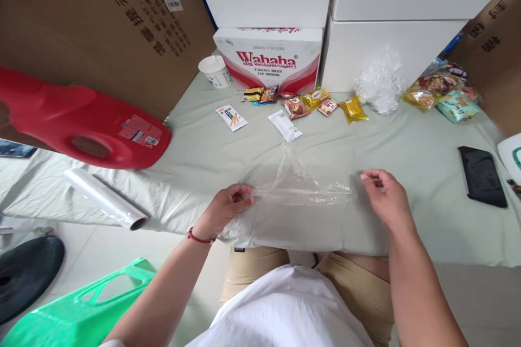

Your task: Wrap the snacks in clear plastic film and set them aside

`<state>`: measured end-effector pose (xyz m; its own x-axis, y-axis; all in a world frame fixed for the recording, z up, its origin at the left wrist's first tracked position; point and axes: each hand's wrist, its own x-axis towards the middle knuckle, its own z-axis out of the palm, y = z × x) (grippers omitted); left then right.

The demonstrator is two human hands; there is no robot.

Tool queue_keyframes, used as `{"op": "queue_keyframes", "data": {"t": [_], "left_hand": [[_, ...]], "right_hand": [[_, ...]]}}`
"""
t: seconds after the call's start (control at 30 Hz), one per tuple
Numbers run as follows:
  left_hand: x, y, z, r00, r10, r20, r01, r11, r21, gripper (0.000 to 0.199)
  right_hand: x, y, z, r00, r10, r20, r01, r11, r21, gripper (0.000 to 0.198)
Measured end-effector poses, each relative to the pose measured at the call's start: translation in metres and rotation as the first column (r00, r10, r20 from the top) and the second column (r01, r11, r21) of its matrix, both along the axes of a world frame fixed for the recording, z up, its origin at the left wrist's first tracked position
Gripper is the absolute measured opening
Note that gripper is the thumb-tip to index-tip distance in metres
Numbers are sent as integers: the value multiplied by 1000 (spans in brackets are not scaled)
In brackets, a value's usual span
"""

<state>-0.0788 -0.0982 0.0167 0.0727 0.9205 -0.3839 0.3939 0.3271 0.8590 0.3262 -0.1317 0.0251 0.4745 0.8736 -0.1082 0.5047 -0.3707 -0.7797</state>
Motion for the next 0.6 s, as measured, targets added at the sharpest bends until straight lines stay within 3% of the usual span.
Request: {"op": "queue_keyframes", "data": {"t": [0.07, 0.17, 0.23, 0.27, 0.33, 0.43, 0.47, 0.6], "left_hand": [[-3, -2, 4, 985, 17, -172, 12, 986, 166, 55], [10, -5, 13, 941, 20, -337, 109, 926, 362, 75], [30, -4, 18, 914, 30, -405, 177, 868, 464, 92], [42, -1, 19, 901, 44, -431, 199, 841, 502, 99], [64, 12, 19, 887, 76, -456, 208, 816, 540, 96], [82, 41, 10, 910, 85, -407, 121, 882, 455, 33], [81, 50, 6, 920, 97, -381, 76, 907, 414, 25], [61, 65, -7, 965, 222, -140, -189, 957, 218, 31]], "right_hand": [[-4, 1, 18, 978, 184, 101, -189, 981, 34, 54], [-29, 10, 35, 835, 494, 243, -521, 852, 59, 73], [-54, 21, 31, 729, 588, 351, -645, 762, 63, 80], [-66, 29, 25, 706, 595, 385, -666, 742, 74, 76], [-86, 46, 9, 742, 549, 385, -628, 771, 111, 53], [-94, 69, -16, 903, 403, 145, -423, 893, 152, 28], [-90, 75, -21, 941, 339, 19, -338, 930, 146, 26], [-62, 84, -29, 936, 144, -322, -133, 990, 56, 26]]}}
